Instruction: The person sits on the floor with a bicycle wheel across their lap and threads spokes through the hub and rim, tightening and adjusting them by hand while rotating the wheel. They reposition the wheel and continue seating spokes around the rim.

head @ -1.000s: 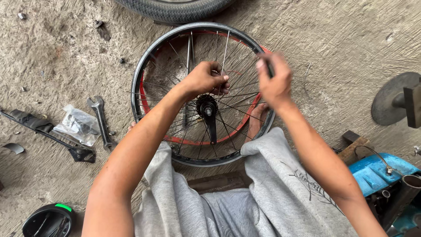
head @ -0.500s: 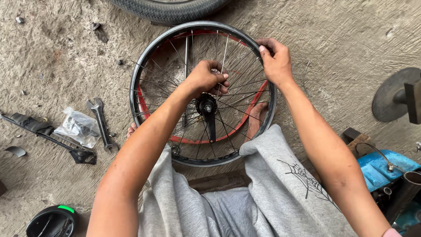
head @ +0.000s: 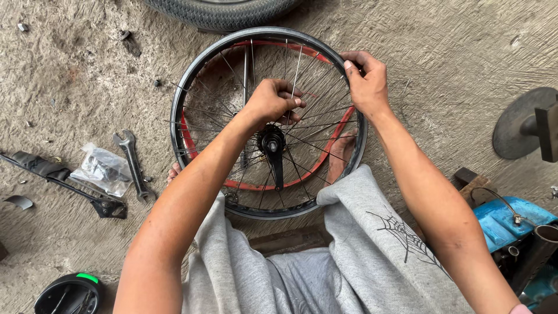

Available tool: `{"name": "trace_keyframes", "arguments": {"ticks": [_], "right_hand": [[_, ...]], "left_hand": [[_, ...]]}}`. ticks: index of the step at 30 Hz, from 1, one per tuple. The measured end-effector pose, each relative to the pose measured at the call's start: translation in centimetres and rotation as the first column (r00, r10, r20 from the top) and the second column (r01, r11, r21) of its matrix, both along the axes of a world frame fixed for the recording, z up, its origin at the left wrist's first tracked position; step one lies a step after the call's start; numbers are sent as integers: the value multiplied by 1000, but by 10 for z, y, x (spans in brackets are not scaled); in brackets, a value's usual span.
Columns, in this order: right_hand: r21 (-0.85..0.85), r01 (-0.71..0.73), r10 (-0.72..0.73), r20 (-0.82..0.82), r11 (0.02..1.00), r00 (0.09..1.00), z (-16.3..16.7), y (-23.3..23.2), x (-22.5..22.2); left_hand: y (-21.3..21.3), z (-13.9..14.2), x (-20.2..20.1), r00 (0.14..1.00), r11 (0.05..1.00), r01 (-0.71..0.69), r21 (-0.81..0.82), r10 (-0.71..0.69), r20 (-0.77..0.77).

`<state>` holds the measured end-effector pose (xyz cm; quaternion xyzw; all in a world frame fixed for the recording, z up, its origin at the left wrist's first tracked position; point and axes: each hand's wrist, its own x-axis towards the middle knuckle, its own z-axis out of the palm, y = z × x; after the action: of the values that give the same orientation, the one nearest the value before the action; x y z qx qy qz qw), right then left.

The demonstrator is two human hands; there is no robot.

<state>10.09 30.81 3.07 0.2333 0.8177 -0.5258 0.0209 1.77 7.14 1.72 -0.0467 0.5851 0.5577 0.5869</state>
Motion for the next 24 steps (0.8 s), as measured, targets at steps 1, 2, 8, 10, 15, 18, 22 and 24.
{"name": "trace_keyframes", "arguments": {"ticks": [1,2,8,10,15,18,22,24], "right_hand": [[0,0,0,6,1000,1000,3,-1,0],[1,0,0,11,1000,1000,5,-2,0],[5,-54,55,-31,999,998,22,-9,-3],[37,-90,92,-49,995,995,28,-11,-5],[53,-109,110,-17,993,994,38,-16,-8],[36,-113,114,-36,993,993,42,-16,-9],[33,-165,167,-106,986,980,49,-13,-10],[43,-181,185,-113,983,976,53,-13,-10]], "left_hand": [[-1,1,1,1000,1000,-12,4,12,-2],[-1,2,2,1000,1000,-25,8,25,-3],[1,2,1,997,995,-56,79,61,-57],[2,1,-1,994,996,-47,77,54,-96],[2,-2,-2,991,991,-85,100,94,-92],[3,-2,-3,988,982,-124,140,135,-72],[5,5,-6,981,982,-120,149,140,-131],[4,9,-6,975,986,-104,133,128,-180]]}}
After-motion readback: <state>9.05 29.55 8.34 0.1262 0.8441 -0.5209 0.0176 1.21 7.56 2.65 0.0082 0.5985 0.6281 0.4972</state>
